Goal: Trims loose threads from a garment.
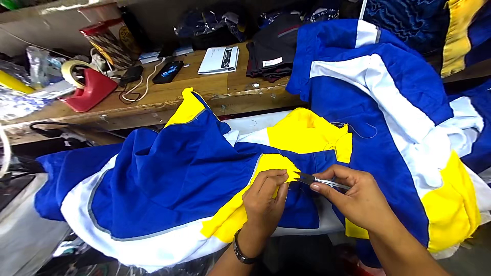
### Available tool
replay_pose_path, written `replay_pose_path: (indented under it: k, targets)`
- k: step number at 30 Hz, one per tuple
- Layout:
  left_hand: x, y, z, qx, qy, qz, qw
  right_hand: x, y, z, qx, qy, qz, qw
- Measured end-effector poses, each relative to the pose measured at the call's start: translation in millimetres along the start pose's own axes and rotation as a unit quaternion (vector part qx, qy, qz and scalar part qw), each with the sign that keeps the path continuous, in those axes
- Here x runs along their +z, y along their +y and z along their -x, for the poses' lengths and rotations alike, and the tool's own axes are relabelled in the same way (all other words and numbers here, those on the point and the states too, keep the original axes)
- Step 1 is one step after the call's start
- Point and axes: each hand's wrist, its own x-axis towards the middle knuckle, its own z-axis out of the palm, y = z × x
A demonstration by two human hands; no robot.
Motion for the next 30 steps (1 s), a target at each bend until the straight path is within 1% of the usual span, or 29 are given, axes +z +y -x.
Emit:
replay_pose_path:
  k: [3,6,12,19,24,30]
  targets:
    - [1,0,1,0.005,0.002,0.005,1.0,-2,1,-3,0.015,-0.023,-0.039,0.999]
    - [0,0,2,0.007,0.003,0.011,1.0,-2,5,-3,0.019,-0.02,-0.029,0.999]
    - [2,2,2,-0.005,0.007,0.02,1.0,2,4,-2,0.0,-0.024,-0.049,0.999]
    - [2,-1,4,0.012,0.016,0.02,1.0,3,8,-2,-0.024,-0.014,-0.044,0.999]
    - [2,-1,4,0.022,0.023,0.034,0.999,3,10,-4,-0.03,-0.02,-0.081,0.996]
    - [3,-1,6,0.025,0.017,0.033,0.999,5,14,-5,-0.043,-0.023,-0.094,0.994]
